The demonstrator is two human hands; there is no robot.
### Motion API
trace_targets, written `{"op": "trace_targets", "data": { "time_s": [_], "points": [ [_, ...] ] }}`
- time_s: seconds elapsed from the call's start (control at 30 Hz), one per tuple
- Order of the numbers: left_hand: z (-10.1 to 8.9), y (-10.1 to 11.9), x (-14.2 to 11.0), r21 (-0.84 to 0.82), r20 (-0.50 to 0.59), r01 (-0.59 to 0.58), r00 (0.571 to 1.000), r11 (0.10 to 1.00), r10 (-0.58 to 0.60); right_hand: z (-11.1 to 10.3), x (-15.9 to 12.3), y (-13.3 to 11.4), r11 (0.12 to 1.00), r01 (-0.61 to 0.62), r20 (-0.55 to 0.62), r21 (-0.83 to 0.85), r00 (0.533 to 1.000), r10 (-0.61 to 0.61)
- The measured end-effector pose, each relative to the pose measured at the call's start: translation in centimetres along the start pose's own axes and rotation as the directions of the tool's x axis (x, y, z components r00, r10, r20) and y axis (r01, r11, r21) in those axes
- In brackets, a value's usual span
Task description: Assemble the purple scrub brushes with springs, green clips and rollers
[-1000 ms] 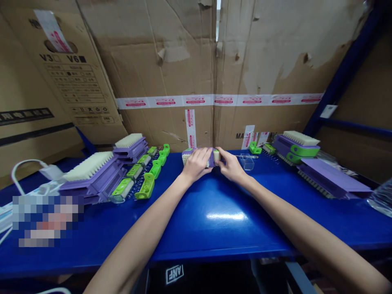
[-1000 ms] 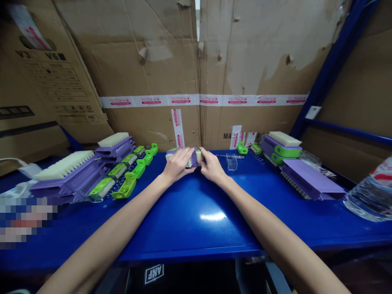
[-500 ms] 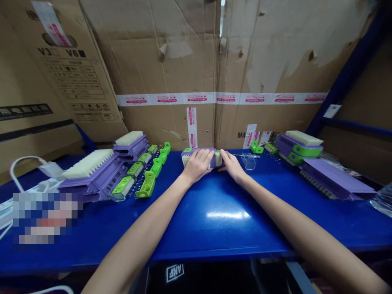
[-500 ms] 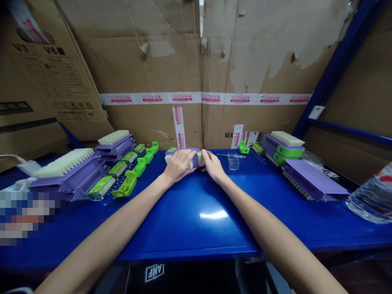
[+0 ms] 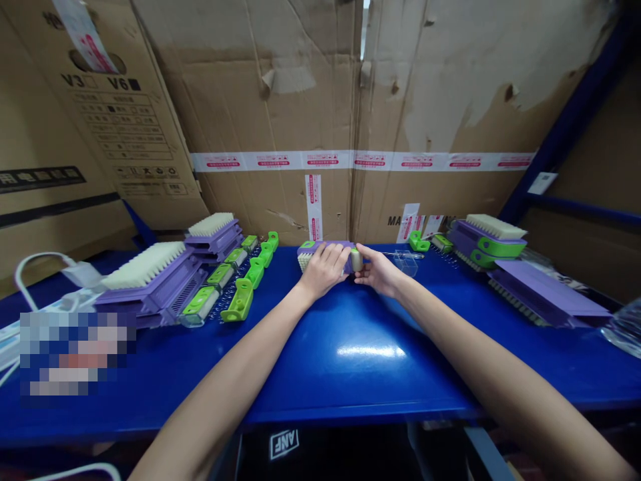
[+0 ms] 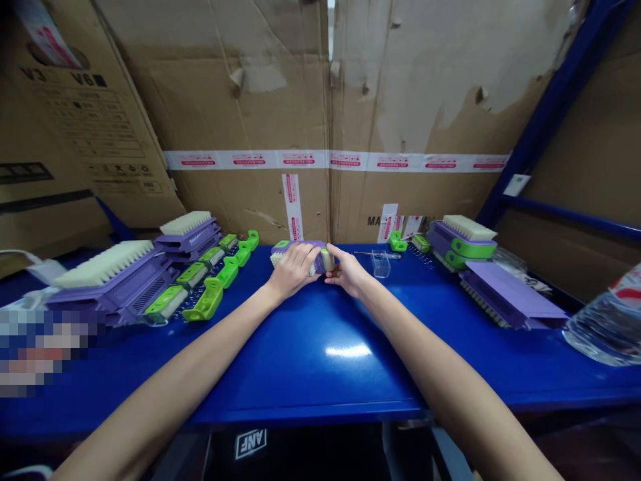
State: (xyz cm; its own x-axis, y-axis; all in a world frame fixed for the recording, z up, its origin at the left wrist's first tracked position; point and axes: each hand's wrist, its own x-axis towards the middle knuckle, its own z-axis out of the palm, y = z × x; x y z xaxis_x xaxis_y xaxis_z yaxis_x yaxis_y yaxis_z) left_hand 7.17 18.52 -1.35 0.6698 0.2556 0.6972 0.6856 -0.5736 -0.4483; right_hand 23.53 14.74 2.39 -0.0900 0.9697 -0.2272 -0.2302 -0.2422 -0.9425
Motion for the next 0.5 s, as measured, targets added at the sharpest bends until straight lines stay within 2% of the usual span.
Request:
{"op": "trace_targets", "data": {
  "time_s": [0.23, 0.37, 0.5],
  "points": [
    [0.14, 0.18, 0.0, 0.004, -0.025, 0.02, 0.999, 1.0, -0.02, 0.55, -0.07, -0.42, 1.0, -0.004, -0.05, -0.019, 0.999, 0.003],
    [0.26, 0.26, -0.02, -0.002, 0.012, 0.0, 1.0, 1.0, 0.0, 0.7, -0.05, -0.38, 0.998, -0.022, -0.125, -0.052, 0.992, 0.015],
    [0.2, 0.24, -0.01, -0.003, 0.003, -0.014, 1.0, 1.0, 0.014, 0.11, 0.03, -0.37, 0.996, -0.067, -0.07, -0.058, 0.996, 0.063]
  ]
}}
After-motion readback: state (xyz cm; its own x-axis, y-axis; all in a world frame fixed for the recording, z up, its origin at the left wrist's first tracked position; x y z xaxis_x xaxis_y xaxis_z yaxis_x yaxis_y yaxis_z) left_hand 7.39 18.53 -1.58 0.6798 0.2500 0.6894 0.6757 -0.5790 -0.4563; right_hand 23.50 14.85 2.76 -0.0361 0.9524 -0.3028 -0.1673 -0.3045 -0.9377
